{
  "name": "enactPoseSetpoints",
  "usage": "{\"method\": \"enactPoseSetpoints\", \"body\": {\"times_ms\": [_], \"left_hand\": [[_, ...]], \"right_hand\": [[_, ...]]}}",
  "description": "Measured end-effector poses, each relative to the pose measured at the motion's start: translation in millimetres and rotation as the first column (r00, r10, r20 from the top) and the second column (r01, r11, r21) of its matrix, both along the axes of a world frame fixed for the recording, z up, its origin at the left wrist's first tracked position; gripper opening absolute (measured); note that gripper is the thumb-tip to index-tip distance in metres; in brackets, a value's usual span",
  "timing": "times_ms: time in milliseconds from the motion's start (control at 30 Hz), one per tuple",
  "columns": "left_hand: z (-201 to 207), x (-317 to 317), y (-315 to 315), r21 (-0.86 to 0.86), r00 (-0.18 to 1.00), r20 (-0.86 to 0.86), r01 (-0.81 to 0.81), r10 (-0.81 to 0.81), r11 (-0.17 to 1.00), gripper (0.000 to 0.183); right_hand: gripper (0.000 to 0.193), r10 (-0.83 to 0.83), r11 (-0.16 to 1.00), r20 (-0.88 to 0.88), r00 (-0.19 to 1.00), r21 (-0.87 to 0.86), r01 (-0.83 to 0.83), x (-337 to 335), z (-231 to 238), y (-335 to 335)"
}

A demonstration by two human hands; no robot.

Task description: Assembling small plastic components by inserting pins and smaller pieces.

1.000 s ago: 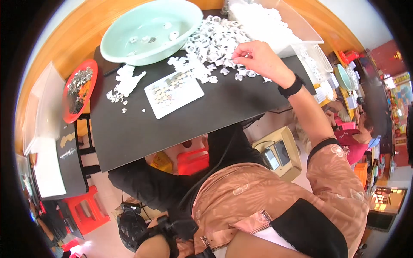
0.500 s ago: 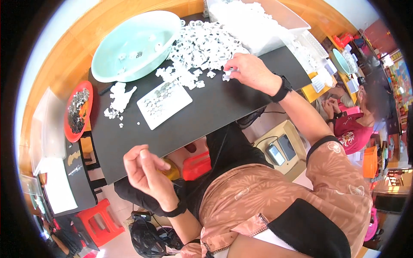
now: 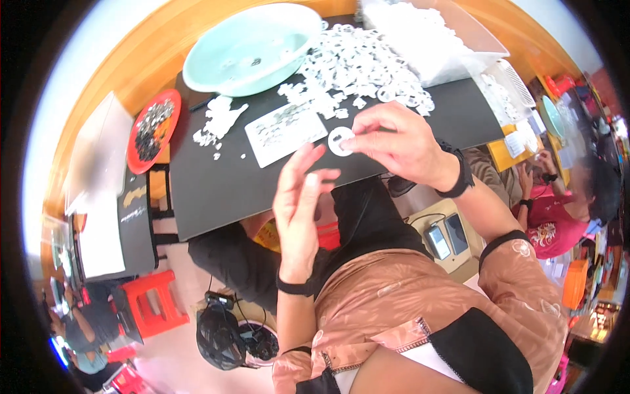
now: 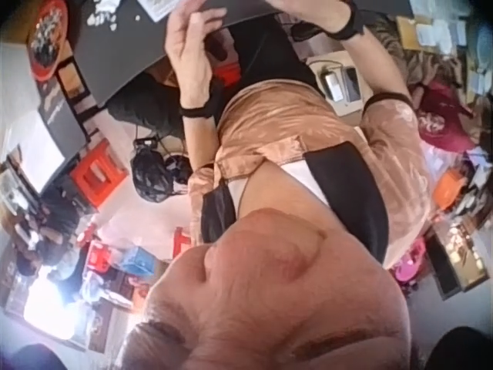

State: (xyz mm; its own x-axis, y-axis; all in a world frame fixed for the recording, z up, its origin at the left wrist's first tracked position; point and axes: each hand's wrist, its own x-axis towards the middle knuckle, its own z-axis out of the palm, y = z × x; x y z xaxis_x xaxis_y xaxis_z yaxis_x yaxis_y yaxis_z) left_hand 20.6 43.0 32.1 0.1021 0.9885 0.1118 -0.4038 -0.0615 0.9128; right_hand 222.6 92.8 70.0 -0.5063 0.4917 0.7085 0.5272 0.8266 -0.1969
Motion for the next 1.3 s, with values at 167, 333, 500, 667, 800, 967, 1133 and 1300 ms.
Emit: {"method": "enactPoseSetpoints", "body": {"times_ms": [167, 333, 500, 667, 800, 967, 1133, 1300], "left_hand": [[0, -2, 3, -0.051, 0.989, 0.135, 0.062, -0.055, 0.997, 0.043], [-15, -15, 13, -0.111, 0.957, 0.287, -0.015, 0.046, 0.994, 0.037], [-19, -30, 20, -0.135, 0.932, 0.351, -0.046, 0.091, 0.990, 0.036], [-22, -41, 24, -0.125, 0.940, 0.328, -0.055, 0.093, 0.991, 0.035], [-24, -42, 26, -0.125, 0.939, 0.326, -0.069, 0.106, 0.990, 0.033], [-32, -52, 28, -0.136, 0.933, 0.345, -0.057, 0.102, 0.989, 0.031], [-34, -60, 31, -0.182, 0.949, 0.268, -0.121, 0.168, 0.976, 0.029], [-36, -61, 31, -0.203, 0.933, 0.310, -0.122, 0.183, 0.971, 0.030]], "right_hand": [[0.026, 0.092, 0.996, -0.031, 0.995, 0.022, -0.091, -28, -3, -2], [0.025, 0.084, 0.994, -0.085, 0.993, -0.061, -0.090, -48, -13, 5], [0.033, 0.081, 0.879, -0.223, 0.971, -0.443, -0.175, -61, -15, 9], [0.035, 0.102, 0.829, -0.278, 0.955, -0.506, -0.236, -78, -19, 14], [0.035, 0.128, 0.882, -0.222, 0.967, -0.421, -0.214, -82, -24, 23], [0.027, 0.051, 0.890, -0.181, 0.982, -0.438, -0.127, -81, -24, 28], [0.009, -0.186, 0.872, 0.059, 0.981, -0.450, 0.192, -51, -26, 66], [0.009, -0.124, 0.878, 0.164, 0.979, -0.441, 0.185, -57, -34, 76]]}}
